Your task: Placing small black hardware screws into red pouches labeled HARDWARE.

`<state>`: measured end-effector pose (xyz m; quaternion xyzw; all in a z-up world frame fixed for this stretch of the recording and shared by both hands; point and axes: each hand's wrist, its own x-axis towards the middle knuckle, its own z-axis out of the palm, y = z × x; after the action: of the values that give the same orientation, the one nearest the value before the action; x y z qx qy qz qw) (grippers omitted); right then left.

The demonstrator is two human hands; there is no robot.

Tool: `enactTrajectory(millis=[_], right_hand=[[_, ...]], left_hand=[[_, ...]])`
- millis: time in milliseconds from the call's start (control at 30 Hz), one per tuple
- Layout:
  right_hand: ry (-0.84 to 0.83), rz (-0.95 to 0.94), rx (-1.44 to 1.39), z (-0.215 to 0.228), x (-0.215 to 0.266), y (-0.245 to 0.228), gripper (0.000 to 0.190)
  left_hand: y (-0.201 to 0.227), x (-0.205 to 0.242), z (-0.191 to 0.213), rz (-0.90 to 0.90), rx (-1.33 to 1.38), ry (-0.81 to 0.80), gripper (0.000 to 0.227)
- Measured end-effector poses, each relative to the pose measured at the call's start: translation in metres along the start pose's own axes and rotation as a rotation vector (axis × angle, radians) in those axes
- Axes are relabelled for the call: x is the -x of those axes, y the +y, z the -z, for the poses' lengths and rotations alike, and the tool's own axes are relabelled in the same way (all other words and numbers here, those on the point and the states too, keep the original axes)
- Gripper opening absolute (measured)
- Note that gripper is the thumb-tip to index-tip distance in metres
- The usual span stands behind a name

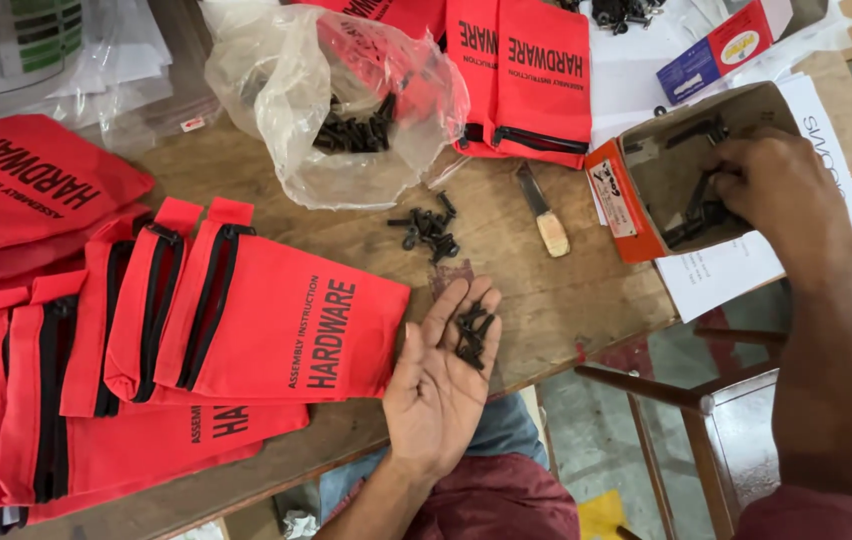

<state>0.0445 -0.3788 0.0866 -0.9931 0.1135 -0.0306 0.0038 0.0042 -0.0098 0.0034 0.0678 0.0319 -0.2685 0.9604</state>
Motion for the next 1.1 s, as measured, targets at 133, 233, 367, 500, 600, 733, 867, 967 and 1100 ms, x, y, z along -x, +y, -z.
enactTrajectory(millis=[133,233,367,500,600,733,867,967,1100], right_hand=[[-0.088,0.007,-0.074,-0.005,-0.011,0.025,0.033],[-0.105,0.097,-0.109,-0.012,-0.011,0.049,0.033],[-0.060,-0.001,-0.405,-0.041,-0.003,0.123,0.026],[-0.101,0.137,-0.561,-0.079,0.024,0.134,0.026],[-0.304,-0.078,-0.858,-0.045,0.052,0.005,0.032],[-0.494,0.040,-0.892,-0.030,0.078,-0.140,0.031],[-0.357,0.273,-0.790,-0.003,0.066,-0.174,0.030],[-0.075,0.402,-0.598,0.022,0.039,-0.168,0.025],[0.162,0.362,-0.272,0.031,-0.022,-0.159,0.017]], left_hand=[[0.000,0.000,0.001,0.000,0.008,0.000,0.067],[-0.001,-0.001,0.002,0.001,0.018,-0.008,0.067],[-0.002,-0.001,0.003,-0.036,0.005,-0.005,0.066],[-0.004,0.000,0.004,-0.034,-0.016,-0.004,0.065],[-0.001,0.000,0.002,-0.031,-0.033,0.013,0.065],[-0.004,0.000,0.001,-0.012,-0.034,0.044,0.064],[-0.006,0.002,0.001,-0.038,0.002,0.058,0.061],[-0.005,0.001,0.002,-0.046,0.052,0.066,0.058],[-0.009,0.002,0.005,-0.040,0.076,0.079,0.055]])
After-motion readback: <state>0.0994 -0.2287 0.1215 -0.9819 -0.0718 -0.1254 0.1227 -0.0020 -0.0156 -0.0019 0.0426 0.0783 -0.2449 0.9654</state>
